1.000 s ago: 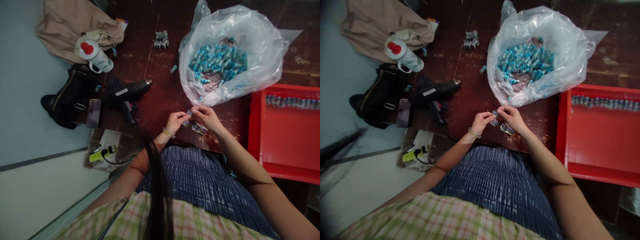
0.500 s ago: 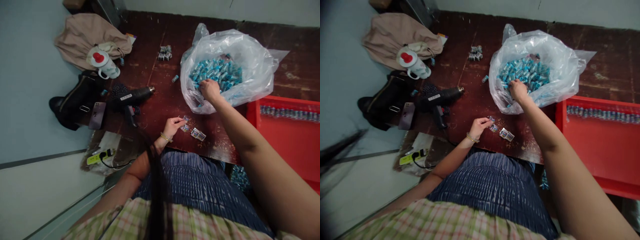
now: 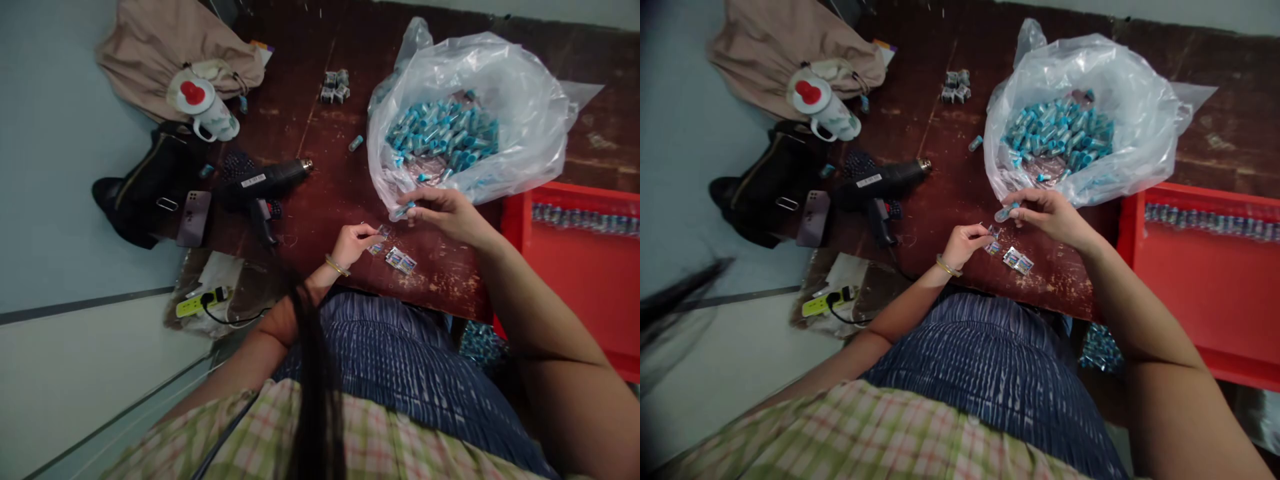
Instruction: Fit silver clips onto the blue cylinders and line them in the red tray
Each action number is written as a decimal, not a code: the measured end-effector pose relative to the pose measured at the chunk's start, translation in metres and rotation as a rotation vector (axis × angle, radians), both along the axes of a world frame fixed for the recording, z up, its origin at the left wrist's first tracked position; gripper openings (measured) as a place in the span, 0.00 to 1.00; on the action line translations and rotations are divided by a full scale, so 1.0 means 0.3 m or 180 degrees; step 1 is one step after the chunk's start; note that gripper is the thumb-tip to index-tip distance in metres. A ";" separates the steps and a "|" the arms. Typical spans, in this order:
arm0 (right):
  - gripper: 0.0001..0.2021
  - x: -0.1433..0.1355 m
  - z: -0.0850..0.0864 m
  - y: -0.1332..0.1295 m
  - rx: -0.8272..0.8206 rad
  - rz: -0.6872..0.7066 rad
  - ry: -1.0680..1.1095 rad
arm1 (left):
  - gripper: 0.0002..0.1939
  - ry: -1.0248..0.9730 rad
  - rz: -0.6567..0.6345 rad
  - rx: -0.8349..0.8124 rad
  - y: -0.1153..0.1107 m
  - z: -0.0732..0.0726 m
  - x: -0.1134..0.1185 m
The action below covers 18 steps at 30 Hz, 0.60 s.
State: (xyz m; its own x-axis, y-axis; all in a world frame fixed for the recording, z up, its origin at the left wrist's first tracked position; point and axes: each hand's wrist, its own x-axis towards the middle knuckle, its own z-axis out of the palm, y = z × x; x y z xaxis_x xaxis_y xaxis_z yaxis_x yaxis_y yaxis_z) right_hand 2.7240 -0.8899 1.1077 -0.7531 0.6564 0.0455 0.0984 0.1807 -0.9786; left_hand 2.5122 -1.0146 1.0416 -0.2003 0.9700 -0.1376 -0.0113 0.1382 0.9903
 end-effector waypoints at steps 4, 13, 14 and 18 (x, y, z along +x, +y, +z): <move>0.19 0.012 0.022 -0.052 0.0317 0.0027 -0.0104 | 0.18 0.0143 -0.0252 0.0145 0.001 0.023 0.014; 0.15 0.016 -0.043 -0.121 0.1004 -0.0348 -0.0415 | 0.12 -0.0266 -0.0315 0.0102 -0.020 0.006 0.059; 0.14 0.014 -0.063 -0.142 0.1057 -0.0451 -0.0438 | 0.13 -0.0400 -0.0308 0.0028 -0.023 0.002 0.064; 0.12 0.006 -0.154 -0.239 0.0964 -0.0890 -0.0338 | 0.17 -0.0841 -0.0381 -0.0285 -0.037 -0.013 0.079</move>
